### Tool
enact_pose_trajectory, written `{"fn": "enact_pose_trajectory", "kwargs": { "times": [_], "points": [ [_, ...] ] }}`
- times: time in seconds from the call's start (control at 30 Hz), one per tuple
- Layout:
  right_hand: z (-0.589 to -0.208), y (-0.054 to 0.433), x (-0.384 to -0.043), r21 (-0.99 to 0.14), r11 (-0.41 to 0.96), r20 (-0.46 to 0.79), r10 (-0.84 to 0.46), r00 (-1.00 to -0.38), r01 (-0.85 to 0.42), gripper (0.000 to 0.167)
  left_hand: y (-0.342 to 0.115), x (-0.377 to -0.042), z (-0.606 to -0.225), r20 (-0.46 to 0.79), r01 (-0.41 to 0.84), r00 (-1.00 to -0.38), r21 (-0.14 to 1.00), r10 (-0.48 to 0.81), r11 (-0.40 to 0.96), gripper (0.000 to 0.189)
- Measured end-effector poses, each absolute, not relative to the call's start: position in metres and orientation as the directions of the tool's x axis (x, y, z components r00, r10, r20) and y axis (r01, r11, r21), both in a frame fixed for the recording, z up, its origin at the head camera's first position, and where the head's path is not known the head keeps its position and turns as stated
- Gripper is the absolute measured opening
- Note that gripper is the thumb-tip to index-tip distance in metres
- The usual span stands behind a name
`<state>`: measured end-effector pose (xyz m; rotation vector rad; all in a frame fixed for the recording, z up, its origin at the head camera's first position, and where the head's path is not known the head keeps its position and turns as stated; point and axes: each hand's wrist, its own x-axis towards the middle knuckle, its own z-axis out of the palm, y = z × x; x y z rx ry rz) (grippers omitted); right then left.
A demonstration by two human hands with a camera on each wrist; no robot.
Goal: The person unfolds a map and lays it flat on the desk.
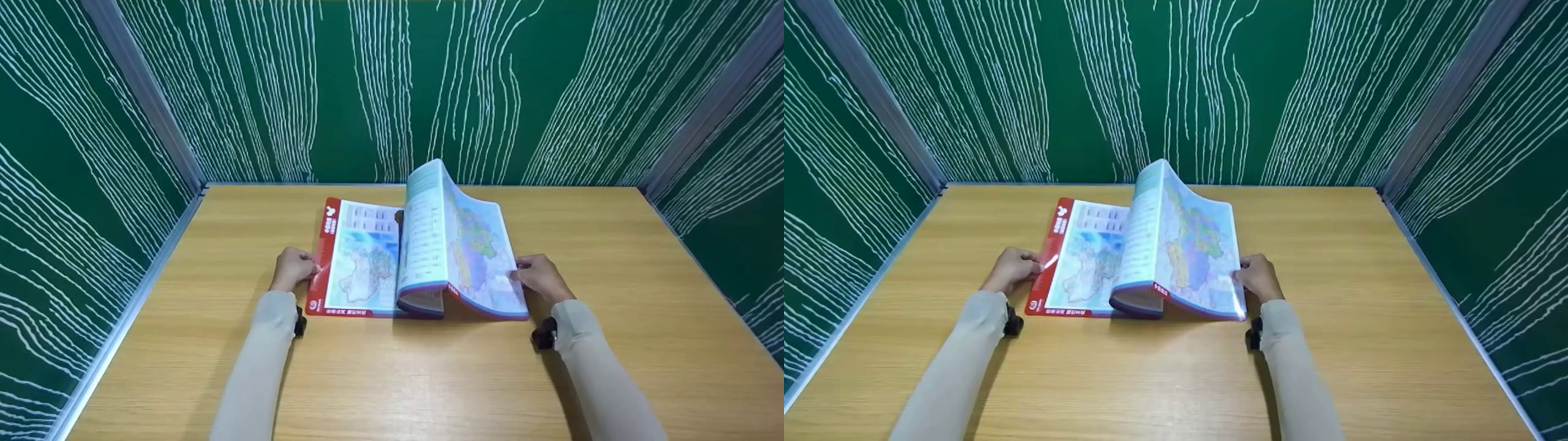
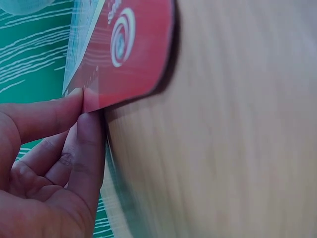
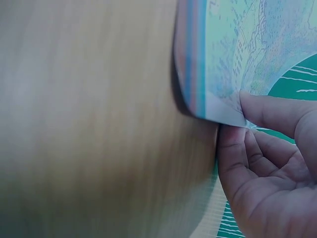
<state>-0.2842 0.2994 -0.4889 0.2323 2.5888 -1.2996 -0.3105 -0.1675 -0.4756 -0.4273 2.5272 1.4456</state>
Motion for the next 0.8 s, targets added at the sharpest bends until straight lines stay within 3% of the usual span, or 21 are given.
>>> {"fn": "enact_pose_trajectory", "kwargs": {
  "times": [0.5,0.8],
  "points": [
    [-0.488,0.3,-0.284,-0.749,0.641,-0.222,-0.002,-0.975,0.17,0.048,-0.188,-0.307,-0.478,-0.244,-0.293,-0.956,0.807,-0.162,0.514,0.037],
    [-0.488,0.302,-0.285,-0.749,0.634,-0.243,0.008,-0.97,0.193,0.049,-0.197,-0.306,-0.477,-0.291,-0.335,-0.942,0.816,-0.165,0.471,0.038]
  ]
}}
